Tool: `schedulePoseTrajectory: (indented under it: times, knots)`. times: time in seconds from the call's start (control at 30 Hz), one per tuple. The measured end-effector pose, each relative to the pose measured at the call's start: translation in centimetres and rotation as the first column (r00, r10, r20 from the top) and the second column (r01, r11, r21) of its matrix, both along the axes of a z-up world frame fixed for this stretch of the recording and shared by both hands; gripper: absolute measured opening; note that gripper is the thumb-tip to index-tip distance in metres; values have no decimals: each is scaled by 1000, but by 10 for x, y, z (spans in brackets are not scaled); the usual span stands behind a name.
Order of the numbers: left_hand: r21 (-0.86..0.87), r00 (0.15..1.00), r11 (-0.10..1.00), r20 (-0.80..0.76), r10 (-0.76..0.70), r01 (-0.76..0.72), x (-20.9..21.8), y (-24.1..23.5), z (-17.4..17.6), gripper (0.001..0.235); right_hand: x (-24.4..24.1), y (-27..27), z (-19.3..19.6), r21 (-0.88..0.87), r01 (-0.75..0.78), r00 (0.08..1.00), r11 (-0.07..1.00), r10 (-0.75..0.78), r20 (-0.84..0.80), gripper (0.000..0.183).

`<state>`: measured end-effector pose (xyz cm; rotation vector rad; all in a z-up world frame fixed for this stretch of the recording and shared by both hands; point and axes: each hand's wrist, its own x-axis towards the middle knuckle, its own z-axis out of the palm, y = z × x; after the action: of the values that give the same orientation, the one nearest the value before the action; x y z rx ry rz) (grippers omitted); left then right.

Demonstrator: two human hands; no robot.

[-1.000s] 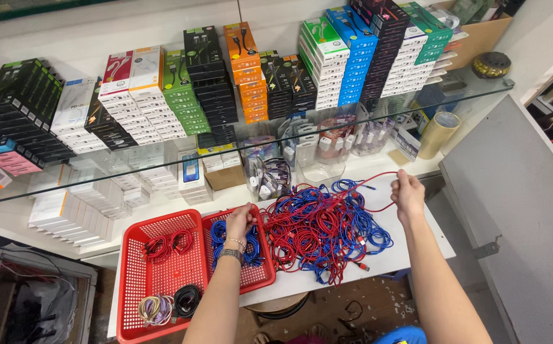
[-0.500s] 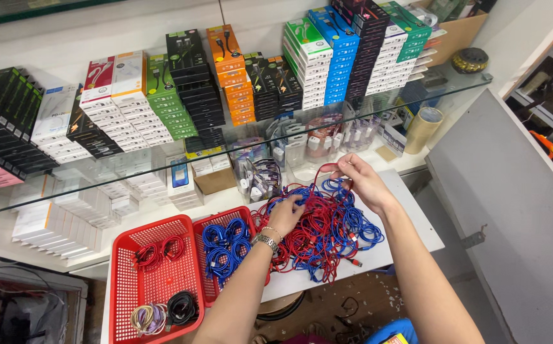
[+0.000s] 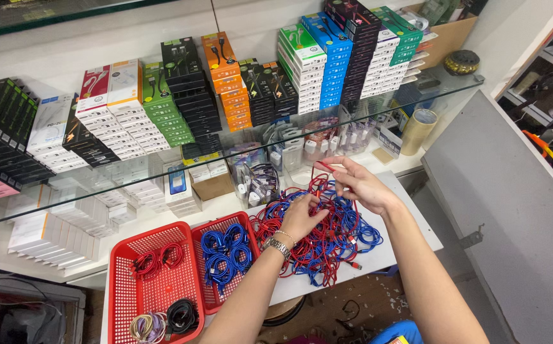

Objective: The person untangles and coils red and blue cables, then places them into red plastic baskets. The person handles the cables one at a time, separating them from a mixed pile on the table.

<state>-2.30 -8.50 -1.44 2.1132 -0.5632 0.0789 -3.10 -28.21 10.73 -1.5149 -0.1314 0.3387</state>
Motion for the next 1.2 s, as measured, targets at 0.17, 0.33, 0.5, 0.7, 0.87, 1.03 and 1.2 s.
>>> schedulePoseTrajectory:
  times: [0.17, 0.33, 0.5, 0.7, 0.87, 1.03, 1.2]
  knots:
    - [101, 960, 954, 50, 277, -281, 1, -6, 1, 37, -2, 12, 5, -22, -70, 997, 997, 69, -36, 38]
    - [327, 947, 892, 177, 267, -313, 10, -8, -9, 45, -6, 18, 13, -28, -126, 991, 992, 125, -42, 40]
    - [295, 935, 897, 229, 269, -330, 16, 4, -26, 39, -6, 7, 20, 6, -99, 995, 995, 99, 15, 44]
    - [54, 989, 998, -147, -5, 13, 15, 27, -20, 24, 9, -11, 10, -36, 98, 994, 995, -96, 45, 42]
    - [-479, 816, 857, -410, -408, 188, 12, 42, -3, 19, 27, -17, -34, -522, 338, 938, 783, -236, 254, 28]
    - [-672, 757, 740, -496, -425, -25, 13, 63, 7, 28, 17, -22, -98, -867, 383, 908, 318, 44, 417, 22]
    - [-676, 675, 703, -625, -391, -219, 20, 67, -4, 27, 18, -2, -139, -742, 210, 857, 637, 246, 454, 57]
